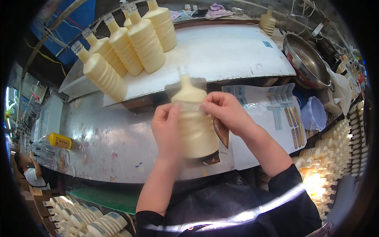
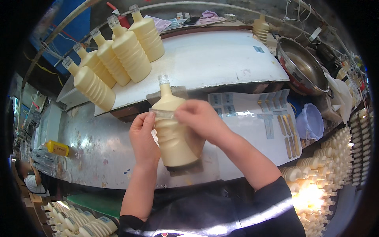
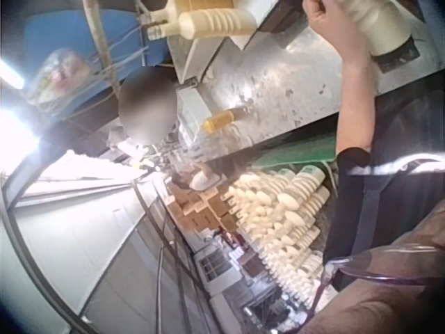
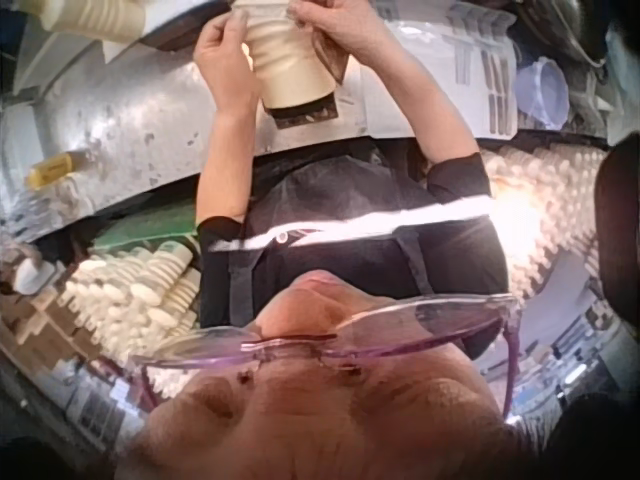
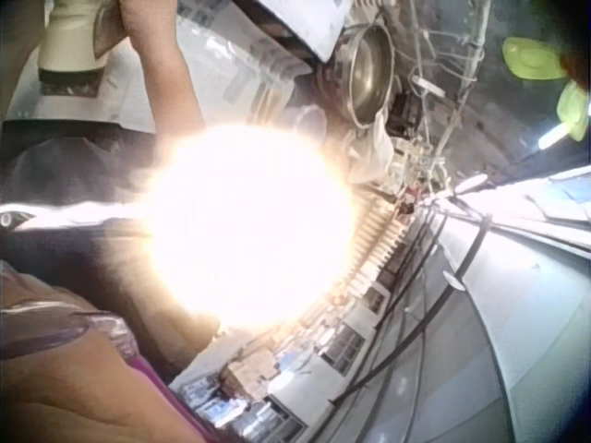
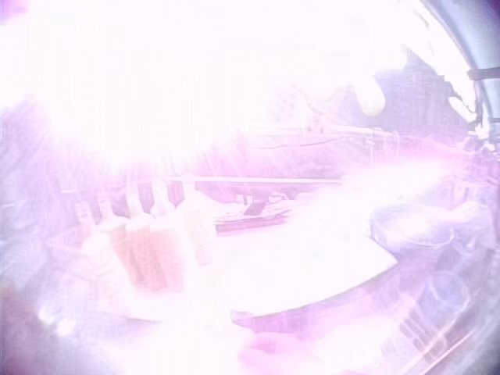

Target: The person repeatedly picks up cream-colored plastic bottles, applies a rectangular label to the body, smooths it with a small tool, and places the bottle on a nearby stack. The process is repeated for multiple bottles in a production setting.

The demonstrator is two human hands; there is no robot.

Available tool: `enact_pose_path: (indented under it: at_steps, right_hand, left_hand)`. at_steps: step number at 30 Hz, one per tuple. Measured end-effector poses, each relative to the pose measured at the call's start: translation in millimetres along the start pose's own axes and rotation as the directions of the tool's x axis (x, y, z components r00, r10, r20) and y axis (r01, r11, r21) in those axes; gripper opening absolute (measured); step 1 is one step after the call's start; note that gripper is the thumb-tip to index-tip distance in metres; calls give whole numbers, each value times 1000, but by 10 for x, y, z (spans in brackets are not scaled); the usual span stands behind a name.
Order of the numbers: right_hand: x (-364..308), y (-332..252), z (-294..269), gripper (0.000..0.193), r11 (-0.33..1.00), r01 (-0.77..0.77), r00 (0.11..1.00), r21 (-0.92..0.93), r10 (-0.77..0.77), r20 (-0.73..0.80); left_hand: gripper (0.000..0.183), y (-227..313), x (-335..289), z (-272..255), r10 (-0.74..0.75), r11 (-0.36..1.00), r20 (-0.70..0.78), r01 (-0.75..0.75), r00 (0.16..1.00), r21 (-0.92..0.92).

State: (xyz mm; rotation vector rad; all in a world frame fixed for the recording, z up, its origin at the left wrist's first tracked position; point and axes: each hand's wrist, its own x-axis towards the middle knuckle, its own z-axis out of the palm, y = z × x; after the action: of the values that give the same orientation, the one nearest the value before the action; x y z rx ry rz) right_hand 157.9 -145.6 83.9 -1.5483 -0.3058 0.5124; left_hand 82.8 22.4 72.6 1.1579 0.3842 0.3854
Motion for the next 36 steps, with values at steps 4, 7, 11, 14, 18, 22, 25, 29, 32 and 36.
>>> enact_pose_path:
  at_steps: [4,7,11,14,18,22,25,29,32,36]
  right_hand:
    - [297,-77,-130,16,969,25,999,-244,-17,38]
    - [402,-163,-162,19,921,38,998,-388,-15,62]
    - [453,-229,-165,21,867,50,997,-495,-13,76]
    - [477,-261,-177,21,852,43,996,-521,7,94]
    - [508,-244,-187,21,846,41,996,-532,10,93]
    - [510,-239,-184,20,855,42,996,-517,6,90]
    - [513,-233,-181,19,861,43,997,-506,-2,81]
    - [517,-212,-206,19,877,41,996,-478,2,88]
    - [507,-237,-252,20,882,-36,994,-470,82,77]
    - [526,-40,-337,19,953,-49,993,-298,78,85]
  left_hand:
    - [14,-164,220,-101,20,995,-17,-18,1000,101]
    - [12,-211,274,-138,18,996,-9,-17,1000,86]
    - [20,-195,338,-100,-6,1000,-52,6,999,2]
    - [26,-170,349,-42,-15,1000,-35,15,999,15]
    - [28,-183,344,-44,-31,998,-14,31,999,51]
    - [27,-247,374,-98,-46,999,-13,46,999,-23]
    - [27,-258,382,-97,-60,997,-10,59,998,-58]
    - [27,-221,356,-41,-41,999,-12,41,999,-8]
    - [28,-214,355,-27,-36,999,-27,36,999,28]
    - [29,-221,345,-17,-14,997,-43,17,999,70]
